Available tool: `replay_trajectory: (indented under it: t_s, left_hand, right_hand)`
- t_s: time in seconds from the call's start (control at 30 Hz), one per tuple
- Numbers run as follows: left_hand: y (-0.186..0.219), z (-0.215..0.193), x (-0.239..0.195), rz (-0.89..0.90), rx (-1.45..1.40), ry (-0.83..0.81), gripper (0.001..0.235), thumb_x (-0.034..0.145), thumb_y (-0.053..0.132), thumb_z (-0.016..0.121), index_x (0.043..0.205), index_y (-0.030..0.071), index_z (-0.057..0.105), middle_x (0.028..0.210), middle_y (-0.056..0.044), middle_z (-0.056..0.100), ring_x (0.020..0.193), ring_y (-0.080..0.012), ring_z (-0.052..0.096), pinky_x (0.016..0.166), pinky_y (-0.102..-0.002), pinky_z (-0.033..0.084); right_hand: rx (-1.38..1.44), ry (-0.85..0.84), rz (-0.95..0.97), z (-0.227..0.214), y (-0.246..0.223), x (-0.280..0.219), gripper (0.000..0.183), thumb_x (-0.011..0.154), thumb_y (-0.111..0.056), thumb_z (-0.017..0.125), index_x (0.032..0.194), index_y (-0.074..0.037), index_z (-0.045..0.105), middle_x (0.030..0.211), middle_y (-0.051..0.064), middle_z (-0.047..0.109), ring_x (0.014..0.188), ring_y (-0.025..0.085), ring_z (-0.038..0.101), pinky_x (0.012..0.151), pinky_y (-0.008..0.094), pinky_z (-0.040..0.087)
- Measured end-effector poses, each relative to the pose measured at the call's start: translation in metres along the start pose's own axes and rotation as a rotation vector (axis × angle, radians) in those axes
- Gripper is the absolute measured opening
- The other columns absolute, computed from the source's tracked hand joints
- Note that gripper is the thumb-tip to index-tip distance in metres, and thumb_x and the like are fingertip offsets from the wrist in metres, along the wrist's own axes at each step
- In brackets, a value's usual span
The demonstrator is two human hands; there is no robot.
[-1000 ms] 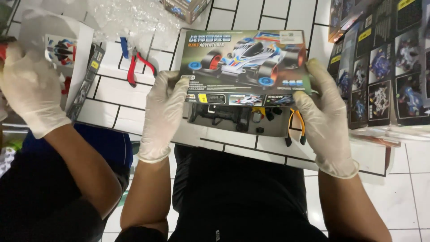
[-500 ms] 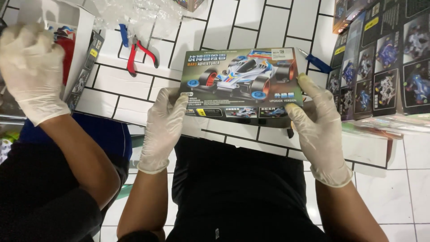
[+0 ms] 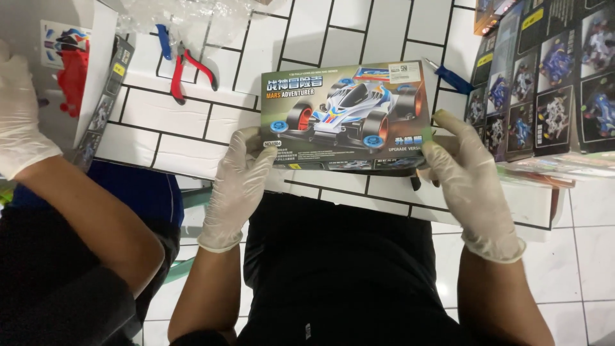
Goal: Assembling a plastic model car by unboxing, cutting parts from a sprue, and fitting them together.
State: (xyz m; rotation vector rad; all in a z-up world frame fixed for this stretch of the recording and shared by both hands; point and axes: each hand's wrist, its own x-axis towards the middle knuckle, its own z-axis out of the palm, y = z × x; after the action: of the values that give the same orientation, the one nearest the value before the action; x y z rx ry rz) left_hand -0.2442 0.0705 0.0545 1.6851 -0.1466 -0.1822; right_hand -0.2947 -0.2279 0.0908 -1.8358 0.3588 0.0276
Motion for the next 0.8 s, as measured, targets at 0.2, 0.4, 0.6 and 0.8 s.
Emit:
replay_trajectory:
  t_s: [0.2,0.4,0.6,0.8]
  left_hand:
    - [0.010,0.003,-0.001,-0.017,0.065,-0.005,0.028,0.103,0.015,0.057,0.130,0.009,0.052,0.124,-0.007,0.067,0.108,-0.0159,0.069,0.101,-0.026,0.055]
    - [0.004,0.006,-0.001,-0.097,0.174,0.036,0.037,0.100,0.021,0.060,0.135,0.015,0.051,0.118,-0.003,0.070,0.101,-0.0136,0.068,0.095,-0.025,0.055]
    - [0.011,0.007,0.000,-0.073,0.133,0.002,0.035,0.101,0.018,0.060,0.134,0.015,0.052,0.120,-0.004,0.072,0.106,-0.0141,0.071,0.100,-0.023,0.056]
    - [0.015,0.008,0.000,-0.165,0.143,0.035,0.037,0.098,0.019,0.062,0.134,0.017,0.054,0.117,-0.002,0.073,0.107,-0.0128,0.069,0.102,-0.024,0.054]
  right_hand:
    - [-0.107,-0.050,0.145,-0.006,-0.018,-0.001,0.058,0.097,-0.024,0.060,0.152,-0.008,0.048,0.102,0.012,0.066,0.086,0.019,0.063,0.083,0.031,0.052]
    - [-0.184,-0.073,0.333,-0.004,-0.020,-0.003,0.046,0.103,-0.018,0.054,0.148,-0.016,0.048,0.100,0.009,0.066,0.085,0.021,0.069,0.070,0.033,0.051]
    - [-0.152,-0.098,0.235,-0.001,-0.015,-0.002,0.049,0.099,-0.020,0.056,0.146,-0.010,0.053,0.123,0.007,0.063,0.085,0.019,0.065,0.069,0.031,0.059]
    - [-0.088,-0.082,0.198,-0.002,-0.014,-0.003,0.050,0.098,-0.013,0.059,0.148,-0.008,0.055,0.110,0.008,0.066,0.085,0.016,0.058,0.081,0.028,0.052]
